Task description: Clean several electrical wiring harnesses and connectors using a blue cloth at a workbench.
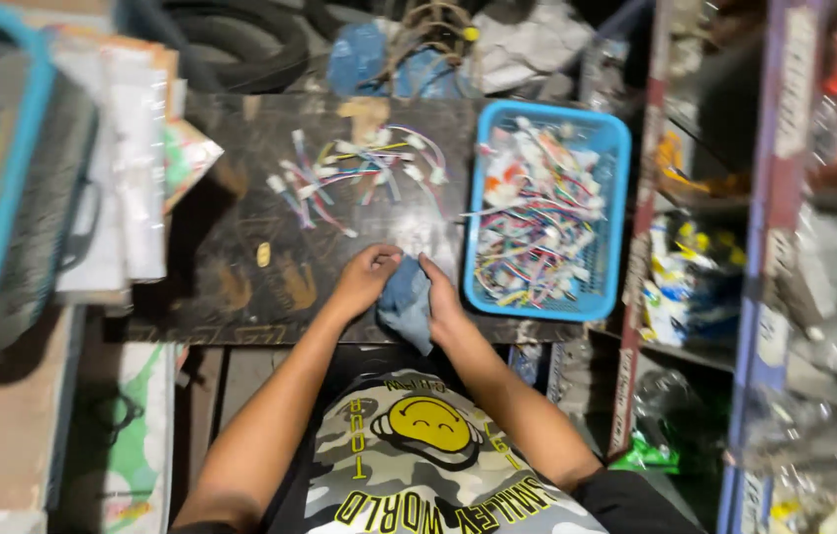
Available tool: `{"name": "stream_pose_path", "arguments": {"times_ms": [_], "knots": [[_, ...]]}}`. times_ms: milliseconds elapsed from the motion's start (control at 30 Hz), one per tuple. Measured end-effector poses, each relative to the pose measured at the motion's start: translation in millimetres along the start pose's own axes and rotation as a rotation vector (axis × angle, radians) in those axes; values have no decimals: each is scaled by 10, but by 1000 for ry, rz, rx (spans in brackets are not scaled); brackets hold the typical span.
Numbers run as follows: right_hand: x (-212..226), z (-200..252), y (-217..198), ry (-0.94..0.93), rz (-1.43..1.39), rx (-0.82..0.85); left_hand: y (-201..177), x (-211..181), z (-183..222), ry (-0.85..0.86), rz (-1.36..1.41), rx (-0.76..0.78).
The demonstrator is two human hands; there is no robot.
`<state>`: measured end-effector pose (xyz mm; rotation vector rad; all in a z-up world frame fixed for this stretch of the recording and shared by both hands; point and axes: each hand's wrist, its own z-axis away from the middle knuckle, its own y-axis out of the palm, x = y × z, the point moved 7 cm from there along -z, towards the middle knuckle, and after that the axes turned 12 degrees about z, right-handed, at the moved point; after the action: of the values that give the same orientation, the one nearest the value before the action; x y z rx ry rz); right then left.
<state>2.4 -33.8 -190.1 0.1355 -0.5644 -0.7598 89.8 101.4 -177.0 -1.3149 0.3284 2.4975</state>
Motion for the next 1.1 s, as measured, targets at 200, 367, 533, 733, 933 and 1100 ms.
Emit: {"name": "stream_pose_path", "arguments": {"times_ms": [200, 367, 533, 733, 933, 1100], "knots": [[287, -266, 752, -671, 1177, -137, -693, 952, -323, 56, -67, -141], [392, -339, 1256, -725, 1462, -195, -936, 1089, -210, 28, -181, -214], [431, -377, 1386, -685, 1681, -296, -1010, 1023, -350, 47, -149, -159], [406, -263, 1166, -649, 1314, -114, -1061, -602, 78, 428, -543, -237], [407, 71, 678, -585, 895, -158, -681, -1183, 186, 666, -685, 33], [406, 209, 244, -452, 162, -389, -432, -1000, -14, 612, -593, 226]]}}
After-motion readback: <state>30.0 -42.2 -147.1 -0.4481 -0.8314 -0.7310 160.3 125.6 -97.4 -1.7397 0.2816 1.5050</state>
